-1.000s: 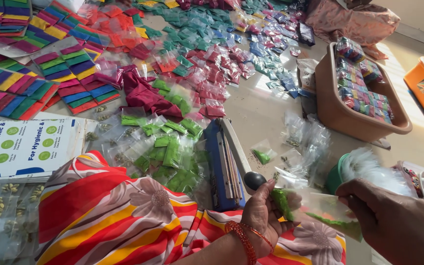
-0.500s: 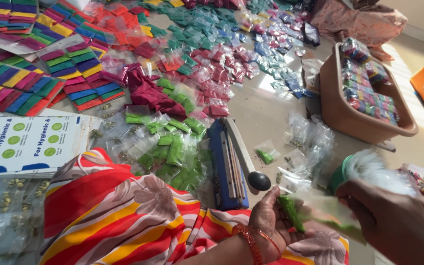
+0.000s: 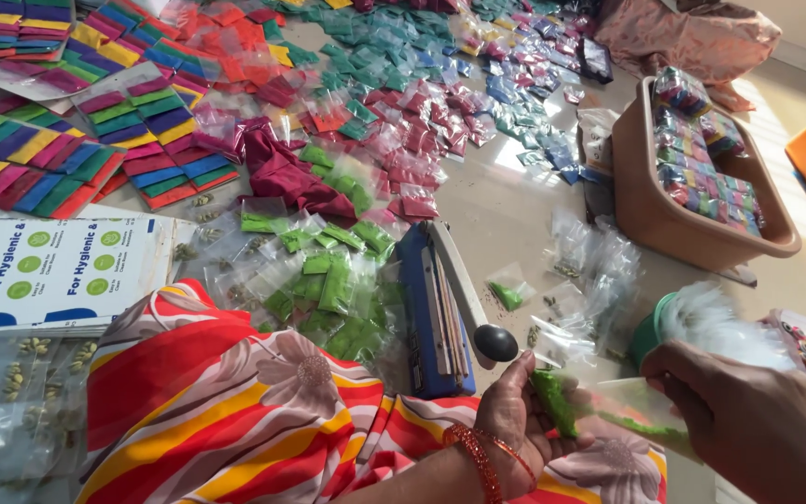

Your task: The person seals small plastic bags filled with colored powder using a manual heat sealer.

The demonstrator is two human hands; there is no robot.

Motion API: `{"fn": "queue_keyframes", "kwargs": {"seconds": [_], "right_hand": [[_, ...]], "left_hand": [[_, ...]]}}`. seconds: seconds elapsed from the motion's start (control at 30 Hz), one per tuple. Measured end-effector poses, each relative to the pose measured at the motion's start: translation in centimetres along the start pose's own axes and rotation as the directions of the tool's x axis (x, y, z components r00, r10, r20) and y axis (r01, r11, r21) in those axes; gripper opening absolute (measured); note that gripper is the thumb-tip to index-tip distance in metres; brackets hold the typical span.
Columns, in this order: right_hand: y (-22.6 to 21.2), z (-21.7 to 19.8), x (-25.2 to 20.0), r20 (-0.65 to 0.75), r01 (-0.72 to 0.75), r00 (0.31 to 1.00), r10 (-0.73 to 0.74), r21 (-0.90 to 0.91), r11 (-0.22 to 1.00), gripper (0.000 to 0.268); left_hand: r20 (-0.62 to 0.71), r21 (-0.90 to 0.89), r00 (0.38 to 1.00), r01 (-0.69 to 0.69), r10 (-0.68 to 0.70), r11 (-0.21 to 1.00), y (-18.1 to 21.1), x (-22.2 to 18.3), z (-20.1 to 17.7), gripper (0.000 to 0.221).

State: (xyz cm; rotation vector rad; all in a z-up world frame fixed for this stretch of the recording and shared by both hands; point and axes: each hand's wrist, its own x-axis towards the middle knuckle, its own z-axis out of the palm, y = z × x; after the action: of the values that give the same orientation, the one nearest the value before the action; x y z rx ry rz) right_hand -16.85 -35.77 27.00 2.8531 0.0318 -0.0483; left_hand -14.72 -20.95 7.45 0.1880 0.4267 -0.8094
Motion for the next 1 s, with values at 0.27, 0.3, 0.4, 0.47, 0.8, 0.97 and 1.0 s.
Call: {"fn": "queue_keyframes", "kwargs": {"seconds": [0.27,0.3,0.4,0.47,0.8,0.97,1.0], "right_hand": [[-1.3,-0.8,0.2,-0.005,0.033,0.999,-0.033,-0.015,0.999,0.017],[-1.4,-0.9,0.3,0.008,0.008,1.0,-0.008,-0.032,0.999,0.018],[-1.5,-0.6,0.2,0.035,-0.021,0.999,0.022,-0.037,0.999,0.018],[-1.4,-0.7,0.3,0.035,-0.034,0.999,0.035,-0.028,0.999,0.018],[-1.4,0.1,0.7,-0.009,0.002,1.0,-0.002,-0.041,0.999,0.018],[-1.3,0.1,0.3,-0.054,-0.033,0.998,0.034,0.017,0.999,0.017],[-1.6,-0.2,0.4,-0.03,-0.051,0.998,0.05,-0.01,0.999,0.018]], "left_hand": [[-0.021,0.007,1.0,0.02,-0.02,1.0,-0.4,0.3,-0.7,0.058],[-0.005,0.001,1.0,0.002,-0.002,1.0,0.0,0.5,-0.5,0.055],[-0.016,-0.009,1.0,-0.018,0.018,1.0,0.0,0.3,-0.4,0.052],[-0.027,-0.002,0.999,-0.021,0.021,1.0,0.2,0.4,-0.1,0.051],[0.025,-0.009,0.999,0.033,-0.033,0.999,-0.5,2.3,-1.9,0.067],[0.039,-0.031,0.998,0.051,-0.05,0.998,-0.7,2.0,-1.9,0.071],[0.03,-0.024,0.998,0.048,-0.048,0.999,-0.7,2.0,-1.9,0.073]]}}
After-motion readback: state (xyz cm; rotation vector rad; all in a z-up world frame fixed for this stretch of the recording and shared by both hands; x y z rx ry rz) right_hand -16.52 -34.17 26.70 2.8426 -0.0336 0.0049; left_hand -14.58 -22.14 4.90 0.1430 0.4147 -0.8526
